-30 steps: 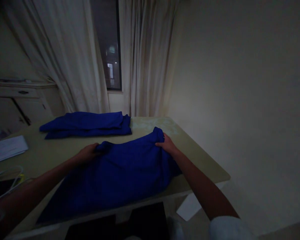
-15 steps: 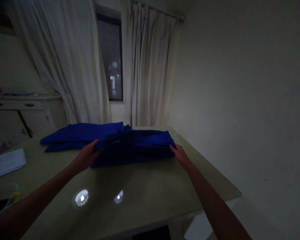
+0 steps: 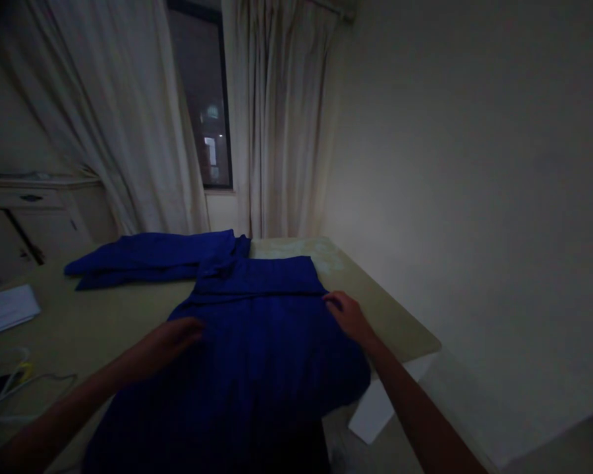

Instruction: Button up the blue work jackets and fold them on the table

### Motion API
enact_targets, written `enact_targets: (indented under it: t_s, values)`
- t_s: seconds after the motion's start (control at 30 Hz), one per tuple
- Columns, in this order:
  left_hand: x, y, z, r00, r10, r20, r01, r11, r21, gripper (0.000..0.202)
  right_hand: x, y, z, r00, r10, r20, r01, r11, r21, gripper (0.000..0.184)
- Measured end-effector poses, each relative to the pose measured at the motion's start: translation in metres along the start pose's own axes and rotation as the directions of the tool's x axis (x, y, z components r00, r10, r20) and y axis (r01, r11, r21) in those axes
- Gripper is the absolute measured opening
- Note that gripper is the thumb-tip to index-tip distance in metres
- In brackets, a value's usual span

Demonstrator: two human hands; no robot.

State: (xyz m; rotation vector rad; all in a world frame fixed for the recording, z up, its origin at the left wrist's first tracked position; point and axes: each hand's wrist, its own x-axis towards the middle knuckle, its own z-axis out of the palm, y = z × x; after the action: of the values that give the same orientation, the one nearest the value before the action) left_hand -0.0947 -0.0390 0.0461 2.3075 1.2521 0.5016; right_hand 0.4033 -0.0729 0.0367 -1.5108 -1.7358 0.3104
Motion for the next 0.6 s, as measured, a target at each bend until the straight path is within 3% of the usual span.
enact_targets:
  t_s: [0.1, 0.2, 0.3, 0.4, 0.5, 0.57, 0.6]
  values:
    - [0.062, -0.006, 0.031, 0.993, 0.028, -0.111, -0.025, 0.999, 0.026, 0.03, 0.054, -0.023, 0.064, 0.986, -0.117, 0.117, 0.137, 0.974, -0.179, 0.049]
    - [0.102, -0.005, 0.058, 0.985, 0.006, -0.17, 0.01, 0.996, 0.091, 0.027, 0.096, -0.041, 0.119, 0.967, -0.074, 0.245, 0.148, 0.944, -0.296, 0.062]
    - [0.115, 0.004, 0.079, 0.973, -0.04, -0.226, 0.1, 0.961, 0.26, 0.024, 0.114, -0.059, 0.167, 0.936, -0.101, 0.338, 0.203, 0.938, -0.282, 0.054]
    - [0.113, 0.011, 0.089, 0.96, -0.011, -0.281, 0.136, 0.893, 0.429, 0.025, 0.117, -0.077, 0.205, 0.961, -0.122, 0.246, 0.185, 0.95, -0.253, 0.03]
    - [0.106, 0.014, 0.089, 0.966, 0.011, -0.26, 0.113, 0.882, 0.458, 0.024, 0.129, -0.087, 0.213, 0.996, -0.06, 0.069, 0.072, 0.979, -0.191, 0.02]
    - [0.103, 0.015, 0.086, 0.968, -0.009, -0.252, 0.123, 0.889, 0.441, 0.023, 0.144, -0.079, 0.191, 0.999, -0.027, -0.035, 0.021, 0.987, -0.158, 0.031]
    - [0.102, 0.015, 0.085, 0.968, -0.02, -0.252, 0.131, 0.891, 0.434, 0.022, 0.15, -0.07, 0.171, 0.99, 0.009, -0.143, -0.028, 0.991, -0.13, 0.037]
